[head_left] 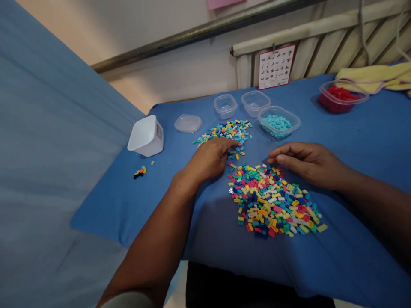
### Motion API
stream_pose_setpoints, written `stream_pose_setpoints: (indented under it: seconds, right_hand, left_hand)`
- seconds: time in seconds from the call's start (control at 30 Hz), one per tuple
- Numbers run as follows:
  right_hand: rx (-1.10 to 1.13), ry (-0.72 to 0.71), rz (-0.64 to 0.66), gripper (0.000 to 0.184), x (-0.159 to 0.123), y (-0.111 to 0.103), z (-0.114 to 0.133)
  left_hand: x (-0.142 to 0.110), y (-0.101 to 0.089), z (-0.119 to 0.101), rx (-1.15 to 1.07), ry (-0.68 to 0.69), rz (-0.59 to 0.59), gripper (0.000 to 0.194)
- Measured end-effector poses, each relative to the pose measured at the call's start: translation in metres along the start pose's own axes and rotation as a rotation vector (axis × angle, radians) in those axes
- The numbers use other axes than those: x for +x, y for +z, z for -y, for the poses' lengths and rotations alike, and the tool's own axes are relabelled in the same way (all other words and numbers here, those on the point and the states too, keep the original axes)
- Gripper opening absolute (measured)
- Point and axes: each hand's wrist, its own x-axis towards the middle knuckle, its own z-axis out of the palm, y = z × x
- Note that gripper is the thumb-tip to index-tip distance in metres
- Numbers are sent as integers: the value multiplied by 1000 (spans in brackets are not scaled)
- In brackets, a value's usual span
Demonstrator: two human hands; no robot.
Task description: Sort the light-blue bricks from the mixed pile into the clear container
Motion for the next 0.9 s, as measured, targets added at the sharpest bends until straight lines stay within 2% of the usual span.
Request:
stream_pose_setpoints:
  seconds: [0.2, 0.3, 0.4, 0.57, 0.63, 0.73, 0.8, 0.9]
  right_hand:
    - [6, -3, 7, 45, 0, 0, 0]
    - [10, 6, 0, 47, 0, 0, 1]
    - [11, 5, 7, 49, 0, 1, 2]
    - [-9, -11, 3, 48, 0, 0, 2]
    - [-13, -9, -2, 48, 0, 0, 2]
    - [-3, -9, -4, 48, 0, 1, 3]
    - [1, -11, 0, 47, 0, 1, 3]
    - [0, -5, 4, 46, 0, 0, 3]
  left_hand:
    - [2, 2, -5, -3, 92, 99, 52]
    - [1, 1, -4, -73, 83, 82, 54]
    - [2, 1, -5, -23, 91, 62, 60]
    - [7, 2, -16, 56, 145, 175, 53]
    - [5, -1, -19, -13, 147, 153, 49]
    - [1, -8, -14, -162, 112, 43, 46]
    - [-1, -10, -11, -178, 79, -8, 47]
    - [-1, -9, -15, -82, 93, 74, 53]
